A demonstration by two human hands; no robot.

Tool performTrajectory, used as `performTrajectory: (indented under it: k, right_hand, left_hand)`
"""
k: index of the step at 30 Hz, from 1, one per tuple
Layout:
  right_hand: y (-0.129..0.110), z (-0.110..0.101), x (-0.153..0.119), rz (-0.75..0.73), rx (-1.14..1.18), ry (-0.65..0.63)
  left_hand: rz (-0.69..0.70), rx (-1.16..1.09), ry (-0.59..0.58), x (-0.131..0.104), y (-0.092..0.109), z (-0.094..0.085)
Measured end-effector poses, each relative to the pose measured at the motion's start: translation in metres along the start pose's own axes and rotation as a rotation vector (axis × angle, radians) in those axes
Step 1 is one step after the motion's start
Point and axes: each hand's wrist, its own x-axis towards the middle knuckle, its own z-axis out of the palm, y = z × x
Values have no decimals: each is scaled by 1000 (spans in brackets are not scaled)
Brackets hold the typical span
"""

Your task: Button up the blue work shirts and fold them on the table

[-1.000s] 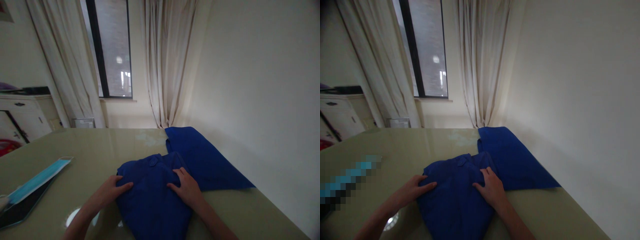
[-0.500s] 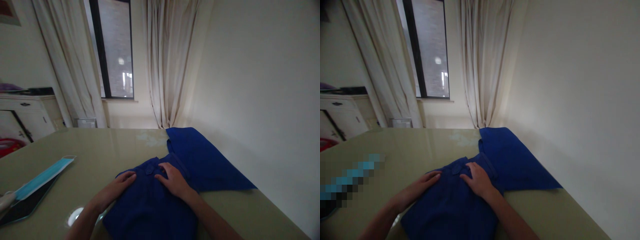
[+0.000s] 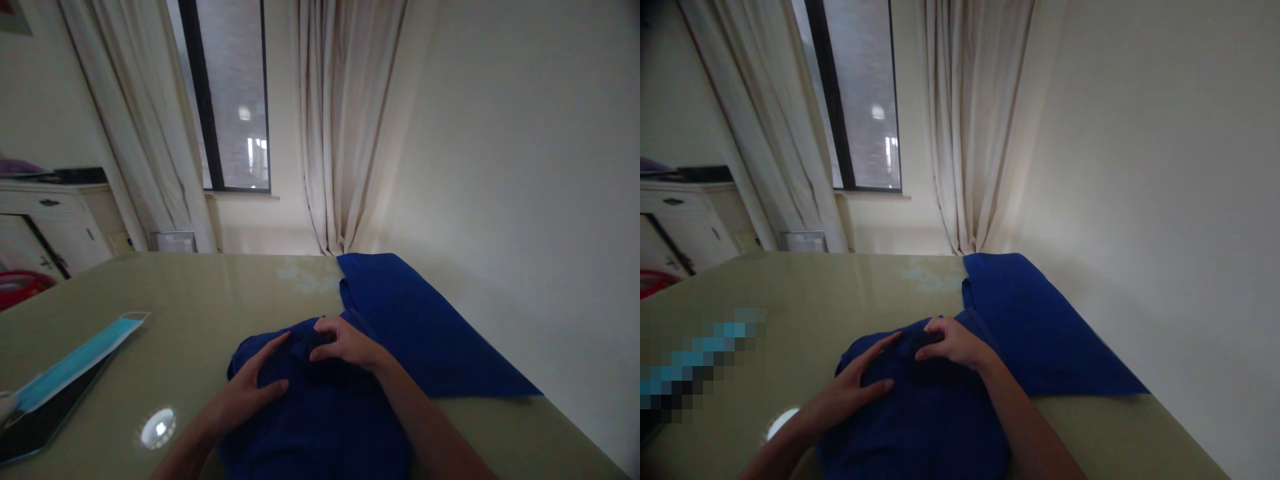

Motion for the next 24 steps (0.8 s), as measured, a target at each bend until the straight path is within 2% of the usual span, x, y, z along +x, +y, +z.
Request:
performTrajectory:
  k: [2, 5, 8, 10, 12, 14, 17, 20, 24]
  right_hand:
    - [-3, -2, -2, 4, 154, 6]
    - [-7, 1, -3, 17, 262, -20]
    - [-13, 7, -4, -32, 259, -130]
    - [-16, 8, -4, -26, 195, -142]
    - [-19, 5, -5, 56, 180, -80]
    - [-21, -2, -7, 139, 250, 16]
    - [-25, -17, -14, 149, 410, 162]
    - [-33, -31, -23, 105, 548, 239]
    - [-41, -37, -27, 16, 592, 339]
  left_hand:
    - [59, -24, -42, -3, 2, 0]
    - [91, -24, -46, -6, 4, 1]
    - [100, -7, -26, -8, 5, 3]
    - [97, 1, -26, -10, 5, 1]
    - [54, -32, -51, -13, 4, -5]
    - [-49, -111, -86, -18, 2, -15]
    - [-141, -211, -94, -29, 3, -32]
    - [-70, -282, -86, -37, 11, -39]
    - [13, -509, 100, -34, 20, -35]
